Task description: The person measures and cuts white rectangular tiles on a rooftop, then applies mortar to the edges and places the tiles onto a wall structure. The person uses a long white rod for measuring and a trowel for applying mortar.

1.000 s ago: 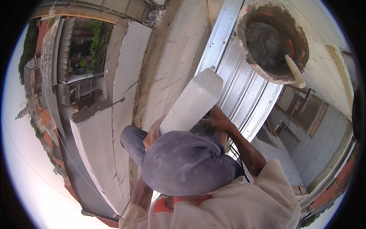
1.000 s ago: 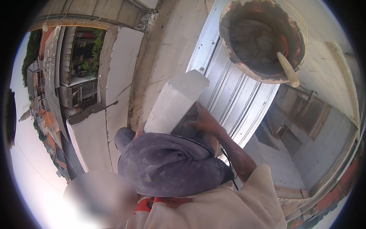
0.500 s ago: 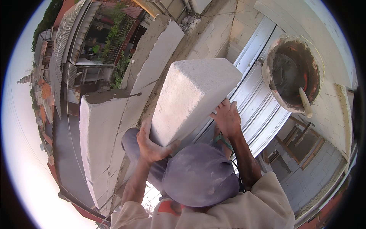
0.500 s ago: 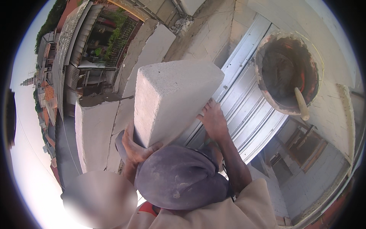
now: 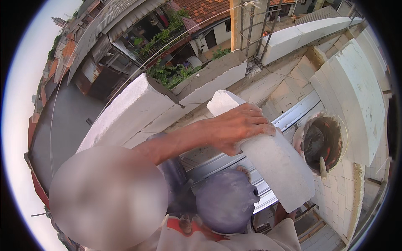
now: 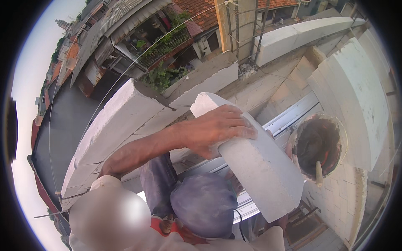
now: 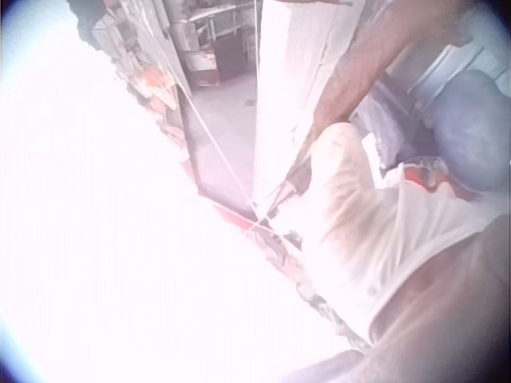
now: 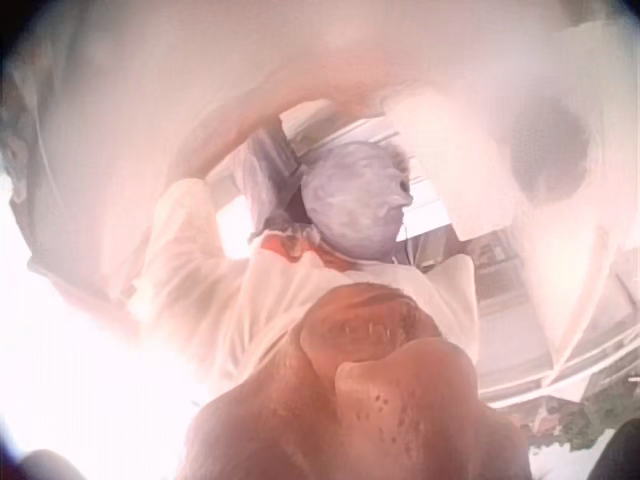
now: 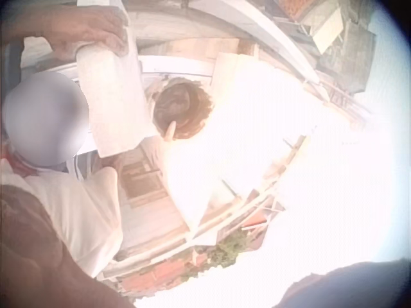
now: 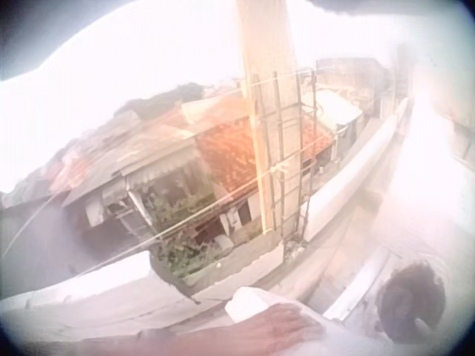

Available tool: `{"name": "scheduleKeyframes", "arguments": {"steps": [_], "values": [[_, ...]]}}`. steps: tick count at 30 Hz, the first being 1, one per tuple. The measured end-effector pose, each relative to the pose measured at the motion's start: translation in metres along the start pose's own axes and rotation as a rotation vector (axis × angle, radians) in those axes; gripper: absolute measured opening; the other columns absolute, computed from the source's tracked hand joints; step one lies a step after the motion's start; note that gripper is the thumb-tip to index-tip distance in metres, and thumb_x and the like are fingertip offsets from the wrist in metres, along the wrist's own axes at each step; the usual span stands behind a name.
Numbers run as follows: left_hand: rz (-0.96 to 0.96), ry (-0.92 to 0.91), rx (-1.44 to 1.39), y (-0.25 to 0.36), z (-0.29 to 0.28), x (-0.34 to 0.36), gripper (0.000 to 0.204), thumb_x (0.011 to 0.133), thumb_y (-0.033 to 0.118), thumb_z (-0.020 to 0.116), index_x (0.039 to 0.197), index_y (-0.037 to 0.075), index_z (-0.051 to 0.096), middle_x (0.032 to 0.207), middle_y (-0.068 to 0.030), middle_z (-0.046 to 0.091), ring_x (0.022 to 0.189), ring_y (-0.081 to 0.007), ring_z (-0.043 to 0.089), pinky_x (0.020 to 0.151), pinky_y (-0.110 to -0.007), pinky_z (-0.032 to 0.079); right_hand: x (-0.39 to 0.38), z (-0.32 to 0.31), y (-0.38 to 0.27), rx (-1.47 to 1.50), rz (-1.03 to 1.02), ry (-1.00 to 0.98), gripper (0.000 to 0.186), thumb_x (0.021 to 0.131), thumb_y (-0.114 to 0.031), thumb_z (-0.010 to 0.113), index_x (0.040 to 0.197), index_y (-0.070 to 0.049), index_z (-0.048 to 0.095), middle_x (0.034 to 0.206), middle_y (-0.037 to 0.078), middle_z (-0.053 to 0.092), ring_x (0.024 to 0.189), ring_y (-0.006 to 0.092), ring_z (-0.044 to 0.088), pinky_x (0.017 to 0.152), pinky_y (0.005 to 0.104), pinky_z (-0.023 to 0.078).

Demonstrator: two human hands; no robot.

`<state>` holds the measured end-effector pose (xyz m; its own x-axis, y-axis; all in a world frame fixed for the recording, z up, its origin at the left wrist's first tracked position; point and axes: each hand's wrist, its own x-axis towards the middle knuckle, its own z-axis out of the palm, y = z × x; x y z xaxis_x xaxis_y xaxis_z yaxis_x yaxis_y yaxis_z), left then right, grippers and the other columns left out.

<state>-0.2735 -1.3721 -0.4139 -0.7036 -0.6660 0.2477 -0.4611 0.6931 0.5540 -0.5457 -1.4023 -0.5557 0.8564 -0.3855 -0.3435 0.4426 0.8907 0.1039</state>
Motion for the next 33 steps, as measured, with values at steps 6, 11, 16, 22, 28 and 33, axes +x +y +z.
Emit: {"name": "scheduleKeyframes", "arguments": {"steps": [6,11,16,22,28,33], "values": [[0.210,-0.097,0.285,0.014,-0.011,0.058,0.081,0.064,0.001,0.088,0.139,0.020,0.063,0.151,-0.0014,0.058,0.144,-0.0280,0.052,0.136,-0.058,0.018,-0.017,-0.031,0.004,-0.330,-0.880,-0.044,0.064,0.106,-0.054,0.050,0.143,-0.002,0.056,0.146,0.023,0.057,0.134,0.0314,0.059,0.110,0.0508,0.053],[-0.228,0.553,-0.208,0.010,0.009,0.065,0.093,0.073,0.019,0.091,0.154,0.010,0.047,0.160,-0.0195,0.044,0.148,-0.0401,0.046,0.129,-0.055,0.029,-0.017,-0.044,-0.013,-0.378,-1.086,-0.060,0.070,0.101,-0.053,0.059,0.146,0.000,0.054,0.144,0.022,0.058,0.130,0.0311,0.061,0.109,0.0501,0.053],[-0.763,0.342,-0.703,0.020,0.012,0.063,0.128,0.066,0.057,0.093,0.151,-0.016,0.032,0.145,-0.0414,0.048,0.140,-0.0462,0.052,0.120,-0.050,0.042,0.003,-0.046,-0.021,-0.404,-1.099,-0.081,0.078,0.096,-0.053,0.068,0.150,0.001,0.051,0.141,0.021,0.059,0.125,0.0308,0.063,0.108,0.0494,0.052],[-0.858,0.406,-0.337,0.013,-0.035,0.054,0.114,0.058,0.054,0.092,0.135,-0.019,0.050,0.119,-0.0332,0.068,0.111,-0.0420,0.070,0.099,-0.042,0.055,0.036,-0.034,-0.034,-0.617,-0.939,0.017,0.094,0.093,-0.059,0.076,0.157,0.001,0.042,0.150,0.020,0.054,0.135,0.0323,0.056,0.111,0.0488,0.048],[-0.740,0.339,0.141,-0.006,-0.088,0.034,0.090,0.055,0.039,0.087,0.123,-0.016,0.064,0.098,-0.0292,0.074,0.089,-0.0393,0.075,0.084,-0.042,0.059,0.126,0.030,-0.002,-0.671,-0.731,-0.139,0.095,0.098,-0.056,0.074,0.163,0.000,0.032,0.162,0.016,0.043,0.150,0.0357,0.041,0.123,0.0559,0.039],[-0.737,0.151,0.434,-0.023,-0.128,0.033,0.088,0.054,0.037,0.085,0.123,-0.014,0.067,0.092,-0.0283,0.075,0.085,-0.0407,0.076,0.081,-0.044,0.061,0.175,0.047,0.018,-0.556,-0.650,-0.133,0.092,0.100,-0.041,0.077,0.161,0.008,0.028,0.160,0.022,0.042,0.148,0.0411,0.043,0.122,0.0619,0.043]]}}
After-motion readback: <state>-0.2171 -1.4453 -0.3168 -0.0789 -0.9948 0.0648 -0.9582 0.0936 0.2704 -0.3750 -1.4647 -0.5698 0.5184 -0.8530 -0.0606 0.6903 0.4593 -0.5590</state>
